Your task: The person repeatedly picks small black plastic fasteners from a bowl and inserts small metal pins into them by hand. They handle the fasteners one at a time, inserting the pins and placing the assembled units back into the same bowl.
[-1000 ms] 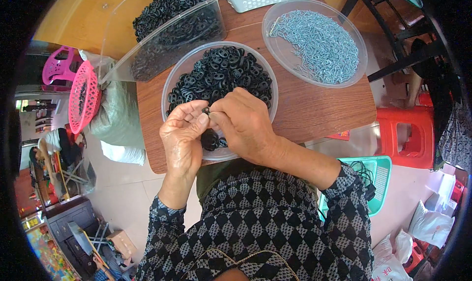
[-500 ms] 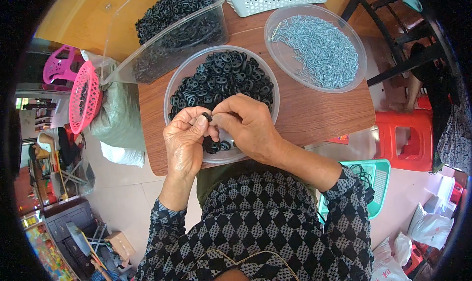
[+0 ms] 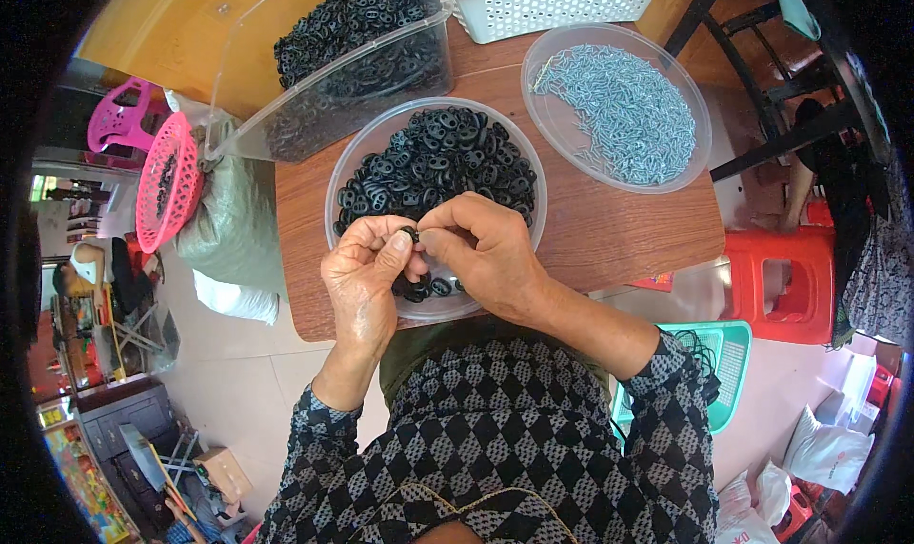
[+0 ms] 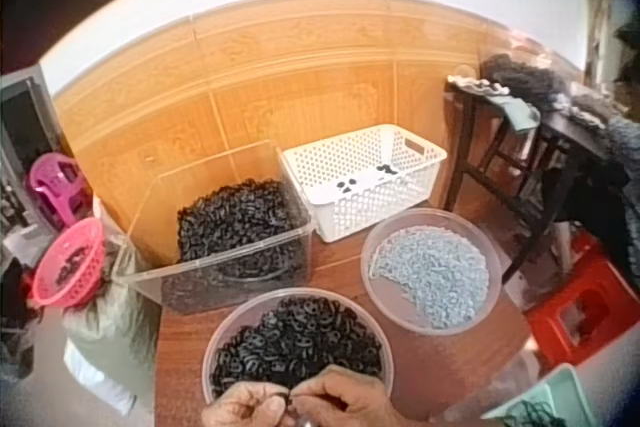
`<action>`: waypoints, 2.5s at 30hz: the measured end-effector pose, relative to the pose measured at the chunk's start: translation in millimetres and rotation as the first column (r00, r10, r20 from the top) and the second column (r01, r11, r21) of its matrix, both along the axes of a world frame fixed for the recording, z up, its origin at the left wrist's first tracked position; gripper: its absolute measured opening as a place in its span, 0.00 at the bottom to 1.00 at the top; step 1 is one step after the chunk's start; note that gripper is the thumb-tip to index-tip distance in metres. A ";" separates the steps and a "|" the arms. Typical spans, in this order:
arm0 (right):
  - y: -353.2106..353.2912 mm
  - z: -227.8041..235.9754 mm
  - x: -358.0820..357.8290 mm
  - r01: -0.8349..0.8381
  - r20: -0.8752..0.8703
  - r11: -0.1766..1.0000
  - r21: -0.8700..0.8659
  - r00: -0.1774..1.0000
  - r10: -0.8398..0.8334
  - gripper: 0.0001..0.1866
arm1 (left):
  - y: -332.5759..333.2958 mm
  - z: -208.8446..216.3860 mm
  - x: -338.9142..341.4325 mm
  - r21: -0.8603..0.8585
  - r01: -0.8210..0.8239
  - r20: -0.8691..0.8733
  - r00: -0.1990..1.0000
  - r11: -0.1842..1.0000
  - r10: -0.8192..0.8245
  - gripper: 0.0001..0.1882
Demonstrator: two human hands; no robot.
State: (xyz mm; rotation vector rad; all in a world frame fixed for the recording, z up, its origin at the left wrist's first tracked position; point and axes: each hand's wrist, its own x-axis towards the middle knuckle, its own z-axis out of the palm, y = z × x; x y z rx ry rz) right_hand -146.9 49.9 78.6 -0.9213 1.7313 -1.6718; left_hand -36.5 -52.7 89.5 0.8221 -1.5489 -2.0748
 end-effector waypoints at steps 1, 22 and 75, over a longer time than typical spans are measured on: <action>-0.3 -0.3 0.4 0.002 0.000 1.000 -0.003 1.000 -0.002 0.02 | 0.8 0.8 0.3 -0.011 -0.004 0.008 1.000 1.000 0.005 0.05; -9.6 -8.3 -3.5 -0.071 -0.535 0.983 -0.171 0.844 -0.032 0.05 | 12.6 -0.7 -1.6 -0.221 -0.067 -0.007 0.998 0.973 0.067 0.03; 11.2 5.6 -9.8 -0.401 -0.671 0.754 0.520 0.354 0.651 0.06 | -2.4 -26.1 11.2 -0.017 -0.118 -0.106 0.988 0.993 0.115 0.05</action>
